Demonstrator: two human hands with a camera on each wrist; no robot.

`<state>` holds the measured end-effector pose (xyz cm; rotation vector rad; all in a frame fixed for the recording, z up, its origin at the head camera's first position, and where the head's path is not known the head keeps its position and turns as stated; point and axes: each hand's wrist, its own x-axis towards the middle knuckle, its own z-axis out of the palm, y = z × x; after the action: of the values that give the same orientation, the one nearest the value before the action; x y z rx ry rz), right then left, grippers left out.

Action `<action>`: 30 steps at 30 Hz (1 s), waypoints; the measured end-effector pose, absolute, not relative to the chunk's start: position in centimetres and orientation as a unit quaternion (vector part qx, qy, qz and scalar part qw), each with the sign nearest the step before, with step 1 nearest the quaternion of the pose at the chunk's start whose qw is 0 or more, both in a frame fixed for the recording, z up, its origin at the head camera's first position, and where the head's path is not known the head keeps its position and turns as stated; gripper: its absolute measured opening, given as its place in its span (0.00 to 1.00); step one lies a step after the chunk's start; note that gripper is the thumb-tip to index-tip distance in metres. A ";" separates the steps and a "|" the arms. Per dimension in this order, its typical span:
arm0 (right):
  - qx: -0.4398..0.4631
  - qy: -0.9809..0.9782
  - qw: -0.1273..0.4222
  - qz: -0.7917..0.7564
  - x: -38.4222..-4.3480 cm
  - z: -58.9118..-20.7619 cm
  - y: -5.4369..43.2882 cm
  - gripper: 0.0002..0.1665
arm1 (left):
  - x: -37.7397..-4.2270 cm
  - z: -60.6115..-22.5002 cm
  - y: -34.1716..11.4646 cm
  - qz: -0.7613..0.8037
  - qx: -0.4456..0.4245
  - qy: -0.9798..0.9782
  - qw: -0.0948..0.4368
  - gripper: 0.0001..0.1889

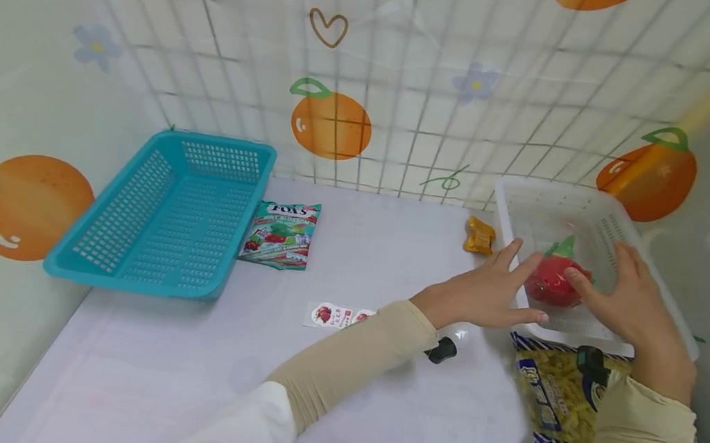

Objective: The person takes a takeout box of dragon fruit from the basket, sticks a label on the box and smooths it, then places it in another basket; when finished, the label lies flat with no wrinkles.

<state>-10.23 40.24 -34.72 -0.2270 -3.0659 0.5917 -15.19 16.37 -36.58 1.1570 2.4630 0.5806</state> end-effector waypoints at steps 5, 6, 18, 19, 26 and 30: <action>-0.099 -0.978 -0.015 0.182 -10.8 -34.9 41.5 0.62 | -15.4 -36.8 17.5 0.198 0.418 0.869 0.177 0.51; -0.103 -0.978 -0.020 0.180 -10.9 -34.9 41.7 0.62 | -15.5 -36.8 17.7 0.196 0.419 0.869 0.176 0.51; -0.123 -0.972 -0.087 0.182 -11.7 -35.5 43.6 0.66 | -15.7 -37.4 20.5 0.168 0.437 0.869 0.159 0.51; -0.123 -0.971 -0.092 0.183 -11.8 -35.5 43.8 0.66 | -15.7 -37.4 20.7 0.164 0.436 0.871 0.158 0.51; -0.135 -0.961 -0.125 0.206 -12.6 -35.9 44.2 0.68 | -15.7 -37.8 21.7 0.149 0.400 0.884 0.189 0.52; -0.142 -0.956 -0.152 0.208 -12.9 -36.1 44.2 0.69 | -15.7 -37.9 22.0 0.125 0.397 0.891 0.182 0.53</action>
<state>-12.93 44.19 -36.05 -0.4954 -3.3329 0.7260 -15.72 22.02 -37.86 1.1213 2.5140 0.3541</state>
